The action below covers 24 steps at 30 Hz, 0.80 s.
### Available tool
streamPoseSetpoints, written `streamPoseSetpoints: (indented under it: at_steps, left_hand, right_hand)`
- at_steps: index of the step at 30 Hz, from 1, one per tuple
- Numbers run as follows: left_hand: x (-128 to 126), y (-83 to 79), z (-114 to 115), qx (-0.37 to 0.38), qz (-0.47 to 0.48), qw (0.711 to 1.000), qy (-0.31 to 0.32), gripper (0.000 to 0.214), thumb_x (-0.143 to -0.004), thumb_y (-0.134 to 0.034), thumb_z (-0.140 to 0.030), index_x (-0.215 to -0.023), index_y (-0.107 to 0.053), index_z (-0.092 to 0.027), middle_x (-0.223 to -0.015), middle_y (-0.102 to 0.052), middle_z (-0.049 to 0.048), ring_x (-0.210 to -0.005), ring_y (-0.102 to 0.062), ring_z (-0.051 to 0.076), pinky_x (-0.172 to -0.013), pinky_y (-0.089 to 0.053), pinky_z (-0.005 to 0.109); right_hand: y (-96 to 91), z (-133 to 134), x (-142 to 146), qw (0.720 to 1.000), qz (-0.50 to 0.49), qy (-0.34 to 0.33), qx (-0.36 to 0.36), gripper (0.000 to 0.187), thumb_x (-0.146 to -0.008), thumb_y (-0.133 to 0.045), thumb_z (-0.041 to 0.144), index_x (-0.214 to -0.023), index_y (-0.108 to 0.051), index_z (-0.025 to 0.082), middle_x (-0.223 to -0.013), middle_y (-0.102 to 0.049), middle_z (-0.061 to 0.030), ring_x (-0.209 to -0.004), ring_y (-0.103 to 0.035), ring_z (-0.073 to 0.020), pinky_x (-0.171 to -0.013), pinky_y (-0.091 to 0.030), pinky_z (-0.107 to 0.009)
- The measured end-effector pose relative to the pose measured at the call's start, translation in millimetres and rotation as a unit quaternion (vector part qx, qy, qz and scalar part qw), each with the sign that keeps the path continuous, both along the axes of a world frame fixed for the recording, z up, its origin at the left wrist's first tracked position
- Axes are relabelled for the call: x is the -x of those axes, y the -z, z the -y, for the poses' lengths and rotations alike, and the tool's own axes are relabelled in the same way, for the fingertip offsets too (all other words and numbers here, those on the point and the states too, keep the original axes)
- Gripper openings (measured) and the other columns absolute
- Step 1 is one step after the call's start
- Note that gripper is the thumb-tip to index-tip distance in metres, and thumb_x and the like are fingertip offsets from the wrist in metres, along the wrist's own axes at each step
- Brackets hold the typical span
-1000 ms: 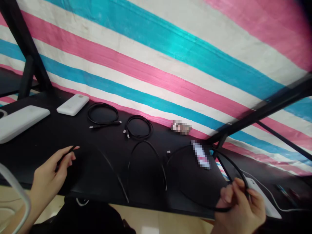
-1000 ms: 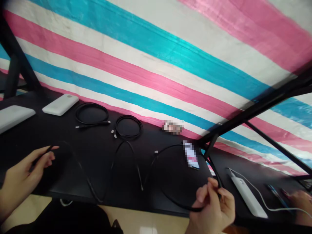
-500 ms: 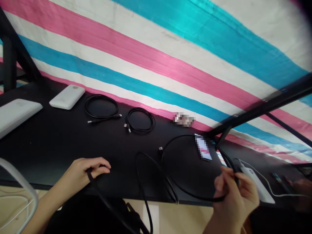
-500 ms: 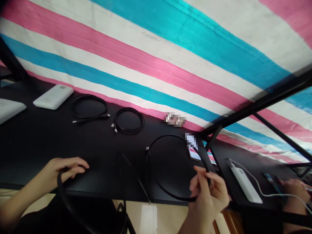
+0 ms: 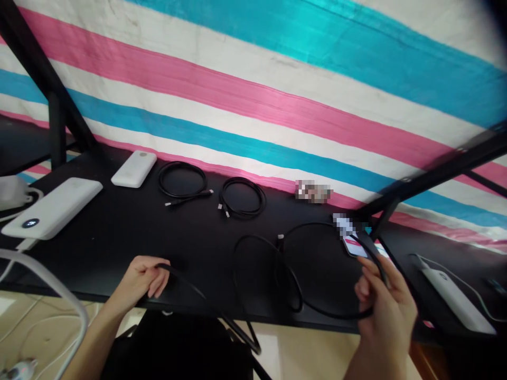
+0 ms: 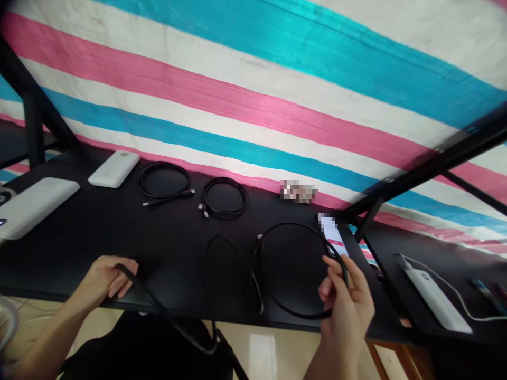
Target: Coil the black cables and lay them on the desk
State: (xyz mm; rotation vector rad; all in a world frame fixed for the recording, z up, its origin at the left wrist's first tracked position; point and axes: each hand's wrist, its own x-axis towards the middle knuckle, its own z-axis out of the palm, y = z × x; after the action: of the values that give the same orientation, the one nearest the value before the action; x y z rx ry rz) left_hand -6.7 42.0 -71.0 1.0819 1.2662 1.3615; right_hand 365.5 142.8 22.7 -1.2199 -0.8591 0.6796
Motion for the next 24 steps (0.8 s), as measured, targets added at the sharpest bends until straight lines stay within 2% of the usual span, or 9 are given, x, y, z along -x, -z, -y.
streamPoseSetpoints:
  at_steps: [3, 6, 9, 12, 15, 18, 20, 22, 24]
  left_hand:
    - [-4, -1.6, 5, -0.036, 0.064, 0.991, -0.115, 0.054, -0.082, -0.053, -0.044, -0.038, -0.034, -0.018, -0.029, -0.030, -0.0050, -0.029, -0.037, 0.008, -0.042, -0.030, 0.023]
    - [-9, -9.0, 12, -0.022, 0.097, 0.983, -0.155, 0.039, -0.086, -0.050, -0.040, -0.054, -0.046, -0.017, -0.034, -0.033, -0.0068, -0.033, -0.038, 0.008, -0.043, -0.029, 0.022]
    - [-11, -16.3, 21, 0.034, 0.074, 0.987, -0.139, 0.026, -0.089, -0.044, -0.041, -0.079, -0.052, -0.018, -0.041, -0.041, -0.0077, -0.040, -0.044, 0.009, -0.048, -0.033, 0.022]
    - [-10, -20.7, 29, 0.072, 0.040, 0.991, -0.101, 0.025, -0.088, -0.044, -0.043, -0.087, -0.049, -0.019, -0.047, -0.048, -0.0066, -0.049, -0.052, 0.013, -0.057, -0.040, 0.025]
    - [-10, -23.0, 35, 0.068, 0.045, 0.990, -0.111, 0.025, -0.088, -0.044, -0.044, -0.083, -0.046, -0.019, -0.051, -0.052, -0.0053, -0.054, -0.056, 0.014, -0.061, -0.042, 0.027]
    - [-16, -24.7, 39, 0.046, 0.080, 0.988, -0.126, 0.032, -0.088, -0.041, -0.047, -0.071, -0.042, -0.020, -0.051, -0.053, -0.0038, -0.053, -0.056, 0.015, -0.056, -0.041, 0.027]
    - [-25, -26.6, 39, 0.049, 0.086, 0.987, -0.123, 0.034, -0.087, -0.043, -0.047, -0.066, -0.043, -0.020, -0.054, -0.054, -0.0025, -0.051, -0.055, 0.014, -0.055, -0.041, 0.027]
    - [-38, -28.9, 38, 0.071, 0.088, 0.989, -0.098, 0.037, -0.085, -0.045, -0.051, -0.064, -0.048, -0.020, -0.055, -0.056, 0.0001, -0.048, -0.054, 0.014, -0.053, -0.042, 0.028]
    - [-53, -30.9, 37, 0.086, 0.119, 0.986, -0.084, 0.038, -0.080, -0.049, -0.055, -0.063, -0.050, -0.021, -0.057, -0.056, 0.0010, -0.047, -0.054, 0.015, -0.049, -0.042, 0.029]
  right_hand:
    - [5.0, 1, 2, 0.996, 0.034, -0.060, 0.057, 0.051, -0.062, -0.071, 0.023, -0.112, -0.060, 0.019, -0.090, -0.069, -0.0057, -0.040, -0.044, -0.0041, -0.032, -0.033, -0.017]
    - [8.3, 4, 7, 0.989, 0.067, -0.095, 0.093, 0.052, -0.066, -0.069, 0.031, -0.115, -0.058, 0.017, -0.098, -0.067, -0.0100, -0.044, -0.049, -0.0067, -0.034, -0.038, -0.019]
    - [9.9, 8, 13, 0.978, 0.082, -0.150, 0.117, 0.046, -0.071, -0.067, 0.036, -0.112, -0.060, 0.017, -0.099, -0.067, -0.0101, -0.046, -0.052, -0.0078, -0.035, -0.040, -0.019]
    - [9.1, 13, 19, 0.971, 0.087, -0.191, 0.118, 0.037, -0.073, -0.065, 0.038, -0.102, -0.064, 0.015, -0.092, -0.068, -0.0097, -0.045, -0.052, -0.0083, -0.035, -0.041, -0.019]
    - [5.7, 19, 23, 0.973, 0.073, -0.198, 0.097, 0.035, -0.074, -0.065, 0.041, -0.097, -0.066, 0.016, -0.085, -0.068, -0.0083, -0.042, -0.050, -0.0081, -0.032, -0.040, -0.018]
    - [2.0, 26, 32, 0.967, 0.060, -0.227, 0.095, 0.036, -0.075, -0.062, 0.046, -0.097, -0.068, 0.018, -0.087, -0.069, -0.0096, -0.051, -0.059, -0.0125, -0.036, -0.045, -0.020]
    - [0.7, 31, 43, 0.953, 0.061, -0.275, 0.110, 0.040, -0.076, -0.059, 0.050, -0.098, -0.070, 0.018, -0.092, -0.070, -0.0120, -0.069, -0.066, -0.0200, -0.045, -0.053, -0.025]
    - [0.6, 37, 56, 0.934, 0.060, -0.330, 0.124, 0.044, -0.078, -0.055, 0.053, -0.099, -0.070, 0.018, -0.095, -0.070, -0.0134, -0.085, -0.066, -0.0259, -0.057, -0.057, -0.034]
    - [1.2, 46, 70, 0.913, 0.054, -0.383, 0.130, 0.045, -0.082, -0.050, 0.053, -0.102, -0.070, 0.018, -0.095, -0.070, -0.0137, -0.091, -0.065, -0.0269, -0.071, -0.056, -0.041]
